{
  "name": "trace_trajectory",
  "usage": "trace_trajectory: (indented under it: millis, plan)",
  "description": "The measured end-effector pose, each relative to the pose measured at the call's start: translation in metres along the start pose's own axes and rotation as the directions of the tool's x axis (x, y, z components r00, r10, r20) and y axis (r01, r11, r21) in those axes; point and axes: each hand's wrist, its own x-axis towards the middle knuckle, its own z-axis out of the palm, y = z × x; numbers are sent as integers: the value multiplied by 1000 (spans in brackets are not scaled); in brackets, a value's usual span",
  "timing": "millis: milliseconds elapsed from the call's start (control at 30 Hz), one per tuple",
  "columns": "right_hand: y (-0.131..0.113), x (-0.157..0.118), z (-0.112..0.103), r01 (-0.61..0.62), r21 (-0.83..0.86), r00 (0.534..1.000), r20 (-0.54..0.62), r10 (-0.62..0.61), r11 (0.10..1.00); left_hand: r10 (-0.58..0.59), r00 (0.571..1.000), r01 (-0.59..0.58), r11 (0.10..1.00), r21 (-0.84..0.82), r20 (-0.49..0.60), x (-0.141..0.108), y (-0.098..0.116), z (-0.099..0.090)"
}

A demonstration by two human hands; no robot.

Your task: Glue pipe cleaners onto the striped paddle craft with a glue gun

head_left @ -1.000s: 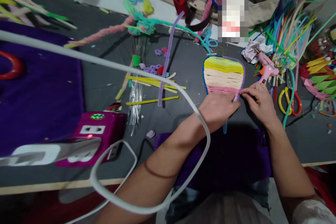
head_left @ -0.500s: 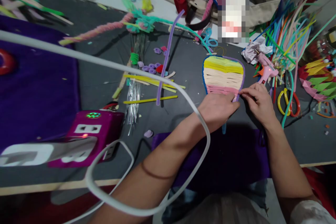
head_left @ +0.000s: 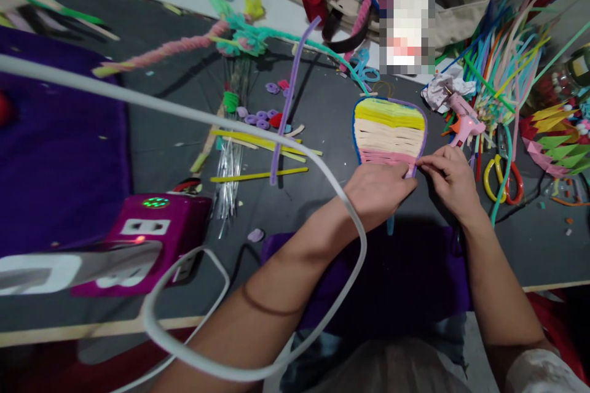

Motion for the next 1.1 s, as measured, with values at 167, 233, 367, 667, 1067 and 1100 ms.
trace_trajectory:
  millis: [167, 233, 367, 667, 1067, 1100]
  plan:
    - [0, 1, -1, 12, 0, 1000, -1, -12, 1000, -8, 1000, 8, 1000, -27, 3, 0, -1, -1]
    - [0, 1, -1, 6, -2, 1000, 1, -6, 1000, -14, 1000, 14, 999, -48, -6, 1, 0, -2]
    - [-1, 1, 0, -11, 1, 1000, 5, 11, 1000, -21, 1000, 21, 1000, -20, 4, 1, 1, -3]
    - [0, 1, -2, -8, 24, 1000, 0, 8, 1000, -52, 997, 52, 999, 3, 65, 2, 3, -7]
    - [4, 5, 1, -30, -33, 997, -77, 27, 999, -48, 996, 46, 999, 25, 82, 3, 2, -8]
    - [4, 5, 1, -29, -39, 997, -74, 26, 999, -46, 996, 45, 999, 23, 82, 3, 2, -8]
